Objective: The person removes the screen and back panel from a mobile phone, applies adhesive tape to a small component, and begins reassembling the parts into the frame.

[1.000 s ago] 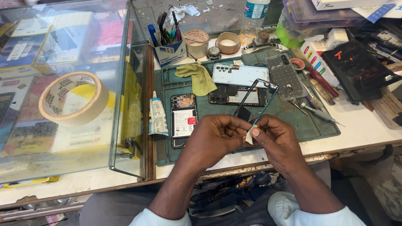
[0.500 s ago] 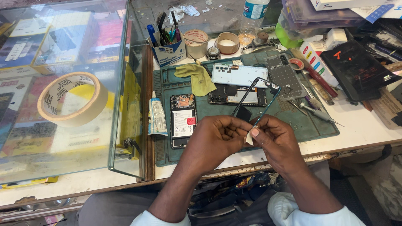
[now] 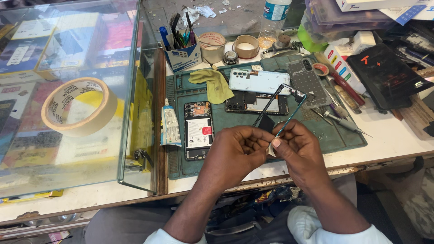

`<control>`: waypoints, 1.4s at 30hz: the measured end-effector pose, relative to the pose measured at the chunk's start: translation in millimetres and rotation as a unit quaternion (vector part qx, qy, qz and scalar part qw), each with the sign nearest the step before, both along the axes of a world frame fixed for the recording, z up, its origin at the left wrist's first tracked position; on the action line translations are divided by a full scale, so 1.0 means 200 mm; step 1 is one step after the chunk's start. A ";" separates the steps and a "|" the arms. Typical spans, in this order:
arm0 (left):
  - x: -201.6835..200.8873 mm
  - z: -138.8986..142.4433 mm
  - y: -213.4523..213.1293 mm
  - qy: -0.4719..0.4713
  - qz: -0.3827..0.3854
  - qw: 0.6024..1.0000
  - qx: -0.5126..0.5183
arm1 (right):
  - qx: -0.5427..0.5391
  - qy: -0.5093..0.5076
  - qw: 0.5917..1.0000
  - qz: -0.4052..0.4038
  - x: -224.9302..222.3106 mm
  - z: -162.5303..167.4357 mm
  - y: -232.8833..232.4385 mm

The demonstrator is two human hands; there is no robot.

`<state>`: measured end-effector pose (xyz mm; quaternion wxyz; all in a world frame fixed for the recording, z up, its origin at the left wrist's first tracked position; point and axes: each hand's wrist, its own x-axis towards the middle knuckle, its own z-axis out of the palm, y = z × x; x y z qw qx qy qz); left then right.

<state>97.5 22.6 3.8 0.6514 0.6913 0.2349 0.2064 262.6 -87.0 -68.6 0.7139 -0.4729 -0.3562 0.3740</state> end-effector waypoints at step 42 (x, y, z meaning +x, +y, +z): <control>-0.05 0.07 0.00 -0.007 -0.009 0.997 0.073 | 0.000 -0.110 0.994 0.022 0.00 0.06 -0.06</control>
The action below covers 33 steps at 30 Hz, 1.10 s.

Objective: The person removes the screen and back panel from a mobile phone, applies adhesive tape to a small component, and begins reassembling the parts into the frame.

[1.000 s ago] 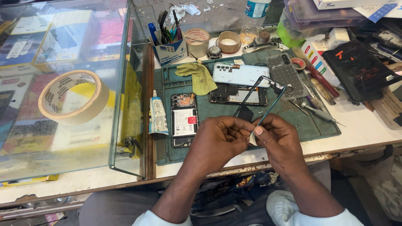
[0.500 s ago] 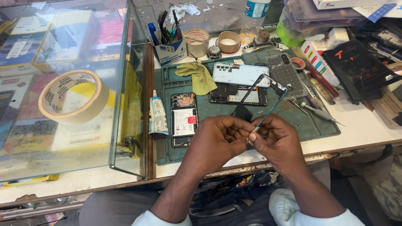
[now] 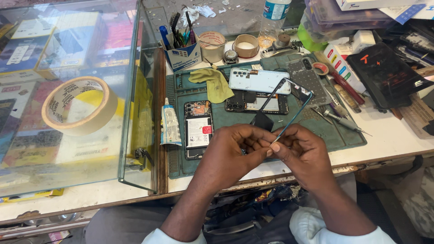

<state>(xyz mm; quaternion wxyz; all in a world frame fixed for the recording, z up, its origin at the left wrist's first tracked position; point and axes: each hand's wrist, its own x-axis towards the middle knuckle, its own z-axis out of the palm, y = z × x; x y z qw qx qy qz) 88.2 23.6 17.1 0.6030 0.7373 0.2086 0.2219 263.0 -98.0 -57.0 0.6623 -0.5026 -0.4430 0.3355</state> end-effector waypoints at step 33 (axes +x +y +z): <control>0.03 -0.14 0.02 -0.085 -0.058 0.975 -0.196 | 0.009 0.018 1.000 -0.017 0.08 -0.10 0.05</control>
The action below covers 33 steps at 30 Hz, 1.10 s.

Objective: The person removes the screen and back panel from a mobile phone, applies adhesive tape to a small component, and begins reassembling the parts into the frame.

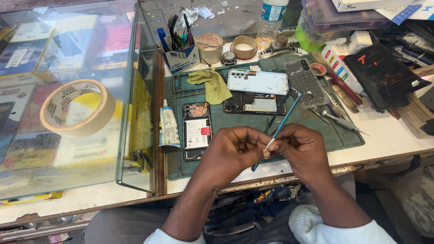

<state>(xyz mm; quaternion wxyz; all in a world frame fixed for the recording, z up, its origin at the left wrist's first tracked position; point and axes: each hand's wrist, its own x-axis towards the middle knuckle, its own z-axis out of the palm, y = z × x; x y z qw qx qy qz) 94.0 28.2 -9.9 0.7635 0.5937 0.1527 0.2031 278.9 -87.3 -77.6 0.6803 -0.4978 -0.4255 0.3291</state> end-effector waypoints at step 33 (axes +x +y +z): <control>0.05 -0.07 -0.02 -0.016 0.072 0.997 -0.034 | 0.028 -0.110 0.993 -0.012 -0.09 0.16 -0.04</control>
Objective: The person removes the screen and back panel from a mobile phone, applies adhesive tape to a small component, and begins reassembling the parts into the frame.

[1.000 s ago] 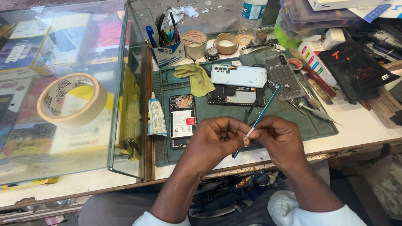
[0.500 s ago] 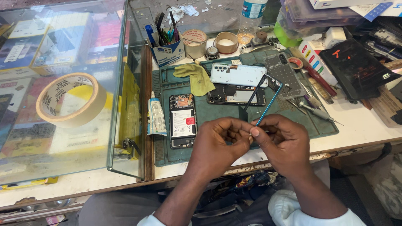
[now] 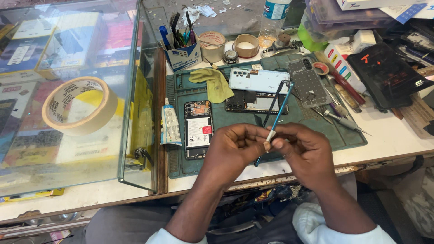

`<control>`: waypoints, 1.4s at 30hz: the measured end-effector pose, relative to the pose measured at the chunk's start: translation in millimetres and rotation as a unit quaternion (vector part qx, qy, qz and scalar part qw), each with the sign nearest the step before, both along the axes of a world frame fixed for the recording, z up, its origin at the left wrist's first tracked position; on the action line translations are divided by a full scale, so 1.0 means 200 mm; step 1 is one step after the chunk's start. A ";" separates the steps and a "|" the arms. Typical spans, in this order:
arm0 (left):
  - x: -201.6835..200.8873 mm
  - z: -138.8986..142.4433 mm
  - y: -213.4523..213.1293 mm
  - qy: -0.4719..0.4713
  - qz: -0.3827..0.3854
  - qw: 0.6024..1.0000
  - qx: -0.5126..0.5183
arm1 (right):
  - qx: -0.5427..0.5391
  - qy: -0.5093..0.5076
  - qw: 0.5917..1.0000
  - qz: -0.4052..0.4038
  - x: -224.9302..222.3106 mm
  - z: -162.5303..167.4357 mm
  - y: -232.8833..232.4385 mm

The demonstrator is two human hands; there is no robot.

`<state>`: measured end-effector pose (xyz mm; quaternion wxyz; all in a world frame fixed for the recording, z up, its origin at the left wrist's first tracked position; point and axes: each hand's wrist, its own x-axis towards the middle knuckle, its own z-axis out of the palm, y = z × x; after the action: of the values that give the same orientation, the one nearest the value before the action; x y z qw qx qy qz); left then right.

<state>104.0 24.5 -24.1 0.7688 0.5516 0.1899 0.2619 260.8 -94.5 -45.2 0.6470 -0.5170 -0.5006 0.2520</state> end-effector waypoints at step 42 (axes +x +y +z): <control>-0.06 0.14 -0.09 0.107 0.103 0.912 0.383 | -0.056 0.096 0.994 0.023 0.00 -0.10 -0.04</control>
<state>91.1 6.5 4.8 0.4421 0.8059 0.2118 0.3318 259.9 -102.5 -65.9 0.6561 -0.5142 -0.4330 0.3429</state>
